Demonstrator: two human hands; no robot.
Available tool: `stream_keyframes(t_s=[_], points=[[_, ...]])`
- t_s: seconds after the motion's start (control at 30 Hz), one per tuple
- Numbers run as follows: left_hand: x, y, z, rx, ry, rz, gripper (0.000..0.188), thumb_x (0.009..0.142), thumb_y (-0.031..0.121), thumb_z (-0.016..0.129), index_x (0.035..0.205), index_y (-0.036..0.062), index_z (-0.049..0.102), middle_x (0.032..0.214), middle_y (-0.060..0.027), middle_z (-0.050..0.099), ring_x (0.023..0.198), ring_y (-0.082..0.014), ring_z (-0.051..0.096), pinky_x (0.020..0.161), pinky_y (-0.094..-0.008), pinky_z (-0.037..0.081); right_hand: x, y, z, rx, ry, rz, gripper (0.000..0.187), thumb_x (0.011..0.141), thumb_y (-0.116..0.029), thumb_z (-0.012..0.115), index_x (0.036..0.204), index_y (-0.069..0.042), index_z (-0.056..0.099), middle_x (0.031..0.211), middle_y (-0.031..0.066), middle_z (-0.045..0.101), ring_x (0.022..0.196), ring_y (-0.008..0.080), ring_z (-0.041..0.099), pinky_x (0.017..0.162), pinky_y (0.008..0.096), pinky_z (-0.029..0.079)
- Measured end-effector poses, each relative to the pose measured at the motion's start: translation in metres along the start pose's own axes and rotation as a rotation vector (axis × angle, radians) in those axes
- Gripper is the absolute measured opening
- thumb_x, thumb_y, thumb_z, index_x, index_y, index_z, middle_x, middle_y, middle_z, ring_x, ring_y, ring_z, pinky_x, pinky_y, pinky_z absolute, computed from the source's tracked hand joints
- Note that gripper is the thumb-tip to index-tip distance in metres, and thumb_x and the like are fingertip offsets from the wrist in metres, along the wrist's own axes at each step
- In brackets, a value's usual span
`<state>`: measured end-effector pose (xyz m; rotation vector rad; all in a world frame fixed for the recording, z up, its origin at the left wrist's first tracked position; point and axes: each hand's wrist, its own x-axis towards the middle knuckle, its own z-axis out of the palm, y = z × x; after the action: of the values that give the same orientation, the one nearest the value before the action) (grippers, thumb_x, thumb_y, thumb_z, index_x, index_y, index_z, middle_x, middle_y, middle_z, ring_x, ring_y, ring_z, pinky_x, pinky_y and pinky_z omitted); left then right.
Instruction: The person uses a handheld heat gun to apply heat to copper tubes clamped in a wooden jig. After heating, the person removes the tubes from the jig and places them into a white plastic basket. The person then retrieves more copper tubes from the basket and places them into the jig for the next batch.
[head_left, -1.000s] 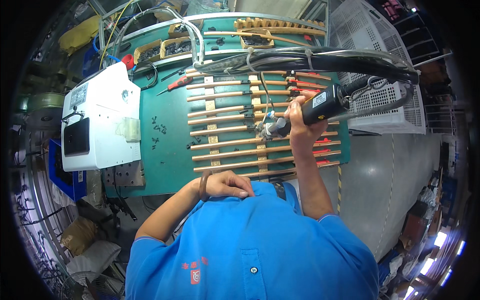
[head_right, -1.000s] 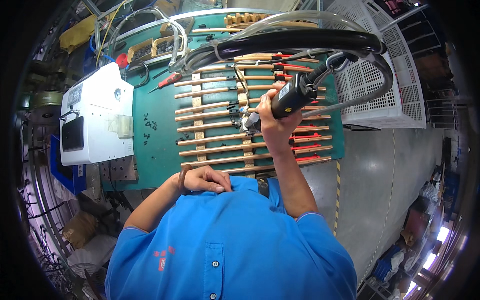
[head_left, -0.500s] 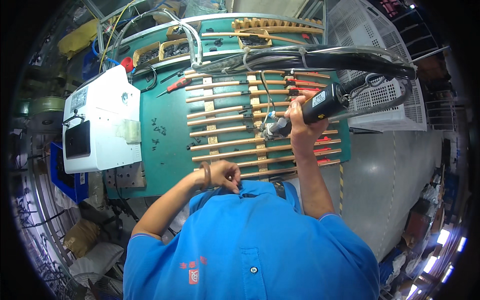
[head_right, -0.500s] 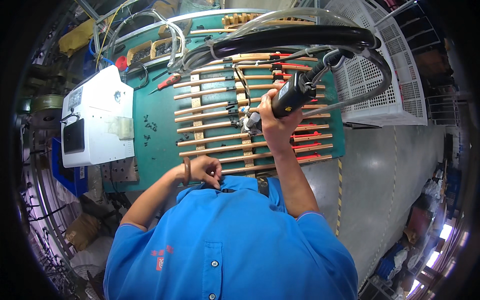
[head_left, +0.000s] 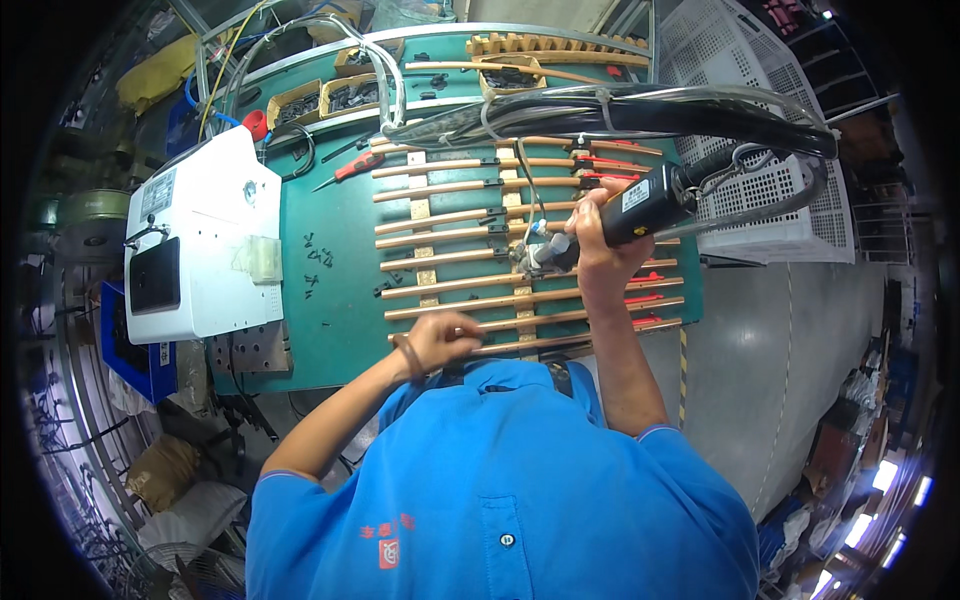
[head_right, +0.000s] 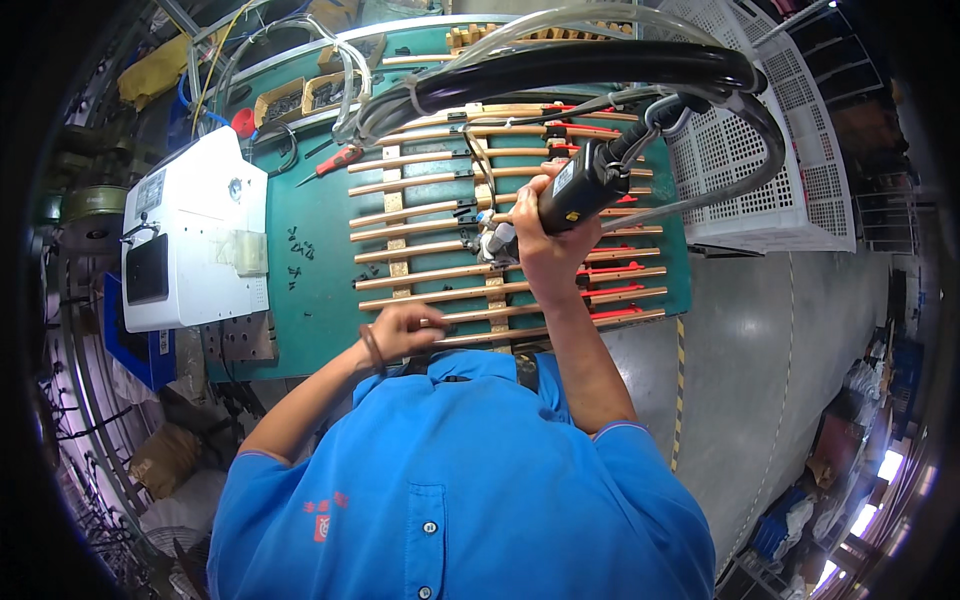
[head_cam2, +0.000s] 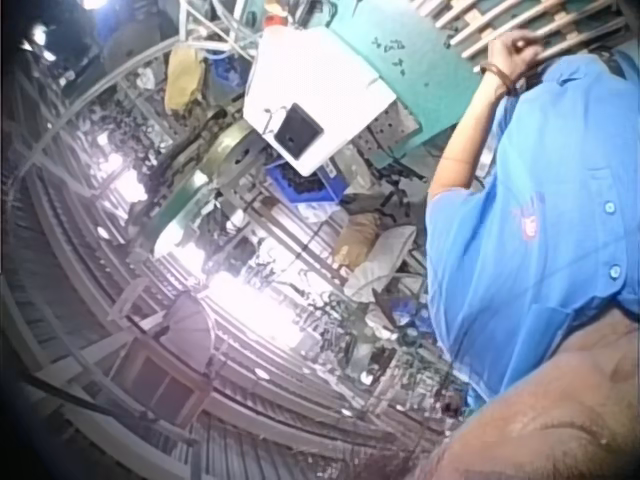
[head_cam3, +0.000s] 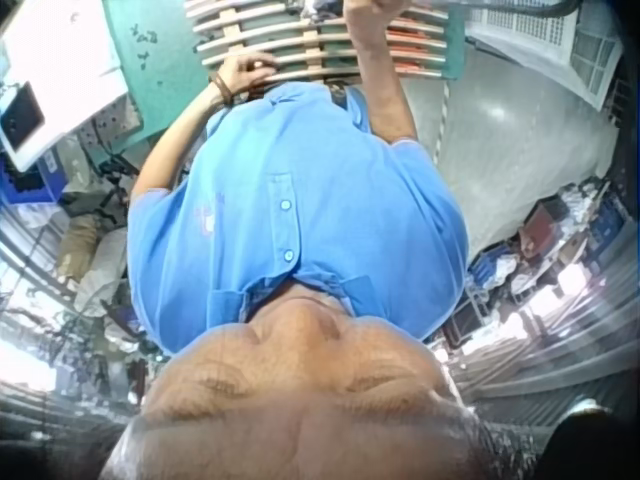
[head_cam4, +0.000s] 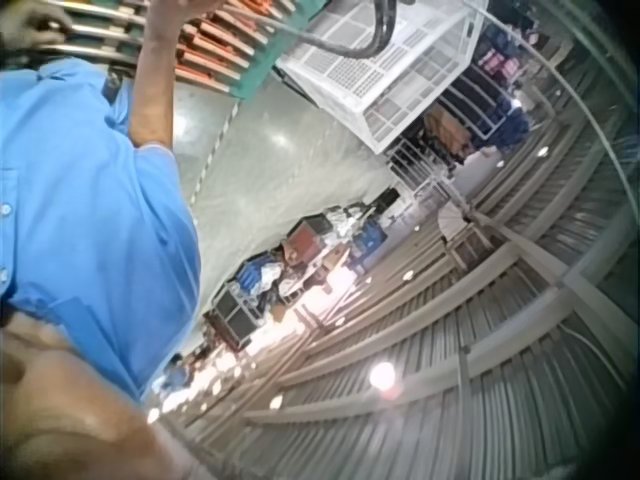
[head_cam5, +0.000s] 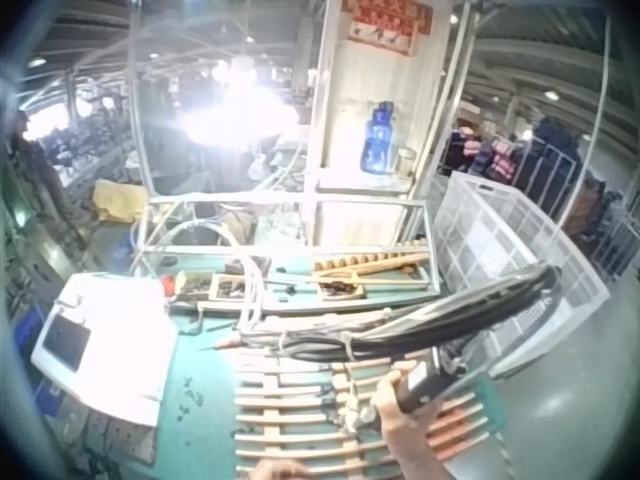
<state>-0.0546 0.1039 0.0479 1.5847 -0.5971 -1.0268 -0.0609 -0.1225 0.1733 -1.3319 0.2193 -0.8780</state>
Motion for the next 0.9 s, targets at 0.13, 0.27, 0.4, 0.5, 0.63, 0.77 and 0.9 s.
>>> stream_keyframes(t_s=[0.13, 0.27, 0.4, 0.5, 0.63, 0.77, 0.9], points=[[0.066, -0.013, 0.003, 0.635, 0.314, 0.397, 0.018, 0.073, 0.013, 0.071, 0.090, 0.0125, 0.067, 0.089, -0.0064, 0.060, 0.076, -0.0263, 0.062, 0.062, -0.0365, 0.051, -0.005, -0.001, 0.002, 0.003, 0.001, 0.010, 0.031, 0.080, 0.012, 0.052, 0.108, 0.000, 0.047, 0.082, 0.0046, 0.055, 0.064, 0.0098, 0.053, 0.060, 0.0247, 0.048], [0.088, -0.023, 0.018, 0.692, 0.353, 0.321, 0.016, 0.072, 0.015, 0.071, 0.088, 0.0154, 0.067, 0.091, -0.0051, 0.060, 0.076, -0.0260, 0.063, 0.061, -0.0365, 0.051, -0.008, -0.001, 0.004, 0.013, -0.012, 0.009, 0.032, 0.080, 0.013, 0.052, 0.108, 0.000, 0.047, 0.083, 0.0043, 0.055, 0.064, 0.0094, 0.053, 0.060, 0.0240, 0.048], [0.091, -0.030, 0.026, 0.735, 0.417, 0.333, 0.016, 0.071, 0.017, 0.072, 0.086, 0.0154, 0.067, 0.091, -0.0040, 0.060, 0.073, -0.0260, 0.063, 0.059, -0.0371, 0.052, -0.011, -0.001, 0.003, 0.010, 0.002, 0.010, 0.033, 0.079, 0.014, 0.052, 0.109, 0.000, 0.047, 0.084, 0.0038, 0.054, 0.065, 0.0088, 0.053, 0.060, 0.0234, 0.049], [0.093, -0.030, 0.026, 0.771, 0.437, 0.348, 0.015, 0.071, 0.018, 0.072, 0.084, 0.0152, 0.066, 0.091, -0.0032, 0.060, 0.070, -0.0261, 0.063, 0.057, -0.0377, 0.051, -0.013, 0.001, 0.005, 0.013, 0.007, 0.002, 0.034, 0.079, 0.014, 0.052, 0.110, 0.000, 0.046, 0.084, 0.0037, 0.054, 0.066, 0.0088, 0.053, 0.060, 0.0234, 0.049], [0.094, -0.032, 0.027, 0.784, 0.456, 0.363, 0.014, 0.070, 0.019, 0.072, 0.082, 0.0161, 0.065, 0.091, -0.0025, 0.060, 0.068, -0.0264, 0.063, 0.055, -0.0377, 0.051, -0.012, 0.009, 0.002, -0.041, -0.022, -0.072, 0.036, 0.079, 0.015, 0.052, 0.111, 0.000, 0.045, 0.084, 0.0039, 0.054, 0.067, 0.0090, 0.053, 0.060, 0.0238, 0.049], [0.094, -0.032, 0.026, 0.794, 0.387, 0.291, 0.015, 0.073, 0.018, 0.069, 0.089, 0.0191, 0.068, 0.097, -0.0040, 0.059, 0.075, -0.0279, 0.064, 0.061, -0.0390, 0.053, -0.012, 0.008, 0.005, 0.008, -0.024, -0.047, 0.036, 0.079, 0.015, 0.051, 0.111, 0.000, 0.045, 0.084, 0.0041, 0.053, 0.067, 0.0093, 0.052, 0.060, 0.0240, 0.049], [0.095, -0.034, 0.026, 0.797, 0.456, 0.382, 0.013, 0.071, 0.020, 0.072, 0.082, 0.0170, 0.066, 0.091, -0.0024, 0.060, 0.068, -0.0268, 0.063, 0.054, -0.0375, 0.052, -0.012, 0.007, 0.005, 0.030, -0.067, -0.031, 0.039, 0.079, 0.016, 0.052, 0.112, -0.003, 0.045, 0.088, 0.0034, 0.052, 0.072, 0.0069, 0.052, 0.063, 0.0218, 0.049]])
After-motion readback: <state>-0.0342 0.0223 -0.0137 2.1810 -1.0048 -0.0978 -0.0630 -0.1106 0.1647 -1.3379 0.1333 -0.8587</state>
